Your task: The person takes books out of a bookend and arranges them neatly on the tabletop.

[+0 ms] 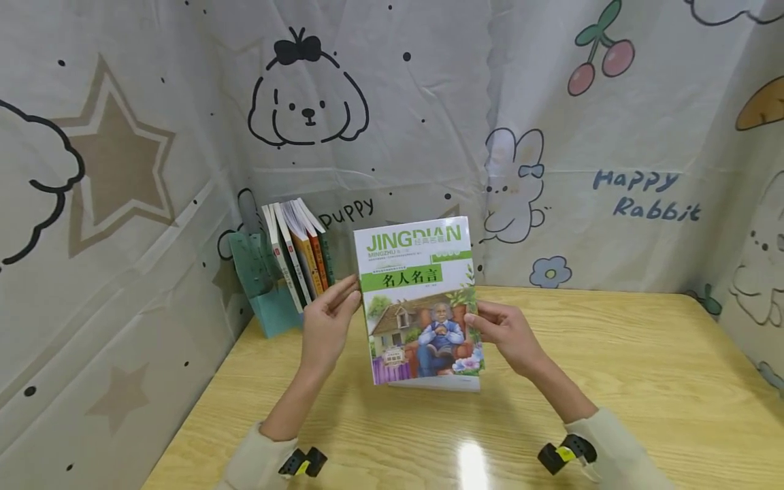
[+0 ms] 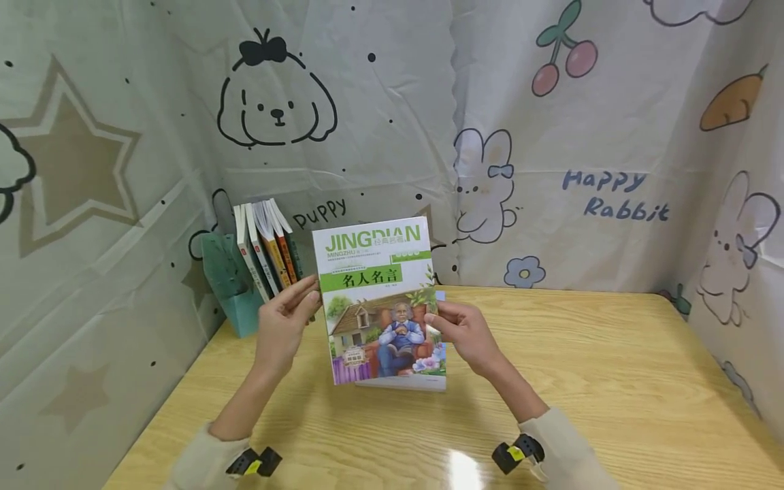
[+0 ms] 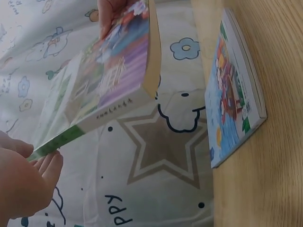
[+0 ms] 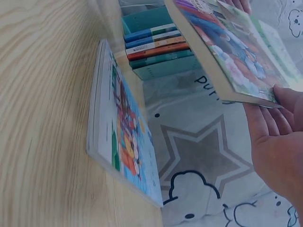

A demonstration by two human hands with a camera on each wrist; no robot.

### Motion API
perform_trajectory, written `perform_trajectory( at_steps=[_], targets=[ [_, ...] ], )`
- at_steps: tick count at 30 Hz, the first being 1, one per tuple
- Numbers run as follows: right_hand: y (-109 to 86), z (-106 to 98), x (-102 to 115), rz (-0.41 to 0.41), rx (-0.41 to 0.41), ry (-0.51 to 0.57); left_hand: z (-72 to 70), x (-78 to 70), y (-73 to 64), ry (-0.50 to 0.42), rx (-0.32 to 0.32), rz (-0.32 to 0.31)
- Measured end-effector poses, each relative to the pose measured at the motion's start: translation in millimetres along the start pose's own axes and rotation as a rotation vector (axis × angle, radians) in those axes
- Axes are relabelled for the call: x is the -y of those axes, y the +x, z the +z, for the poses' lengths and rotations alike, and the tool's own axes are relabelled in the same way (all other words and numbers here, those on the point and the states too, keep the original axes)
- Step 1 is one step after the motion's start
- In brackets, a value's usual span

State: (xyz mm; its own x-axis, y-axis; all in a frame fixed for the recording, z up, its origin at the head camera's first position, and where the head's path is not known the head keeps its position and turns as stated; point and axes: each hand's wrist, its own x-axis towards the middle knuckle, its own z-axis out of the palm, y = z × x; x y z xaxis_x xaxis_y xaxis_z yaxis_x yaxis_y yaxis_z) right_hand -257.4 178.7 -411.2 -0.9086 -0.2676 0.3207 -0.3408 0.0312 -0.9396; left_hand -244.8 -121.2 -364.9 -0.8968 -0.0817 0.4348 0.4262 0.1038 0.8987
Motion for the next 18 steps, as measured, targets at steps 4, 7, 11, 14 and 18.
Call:
perform_trajectory(
  at_steps=[4,7,11,14,18],
  targets=[
    [-3.1,-9,-4,0.043,-0.027,0.013,-5.0,5.6,3.8,0.023,0.003,0.048],
    [-5.1,-14,-7,0.058,-0.05,0.014,-10.9,8.6,5.5,0.087,-0.001,0.061],
    [-9.1,-22,-11,0.073,-0.076,0.017,-18.1,12.3,6.3,0.122,-0.003,0.042],
    [-12.0,-27,-14,0.094,-0.099,0.014,-22.9,15.3,7.5,0.138,-0.009,0.022],
    [-14.7,-32,-18,0.141,-0.126,0.01,-29.3,18.8,9.8,0.162,-0.034,0.008]
  ],
)
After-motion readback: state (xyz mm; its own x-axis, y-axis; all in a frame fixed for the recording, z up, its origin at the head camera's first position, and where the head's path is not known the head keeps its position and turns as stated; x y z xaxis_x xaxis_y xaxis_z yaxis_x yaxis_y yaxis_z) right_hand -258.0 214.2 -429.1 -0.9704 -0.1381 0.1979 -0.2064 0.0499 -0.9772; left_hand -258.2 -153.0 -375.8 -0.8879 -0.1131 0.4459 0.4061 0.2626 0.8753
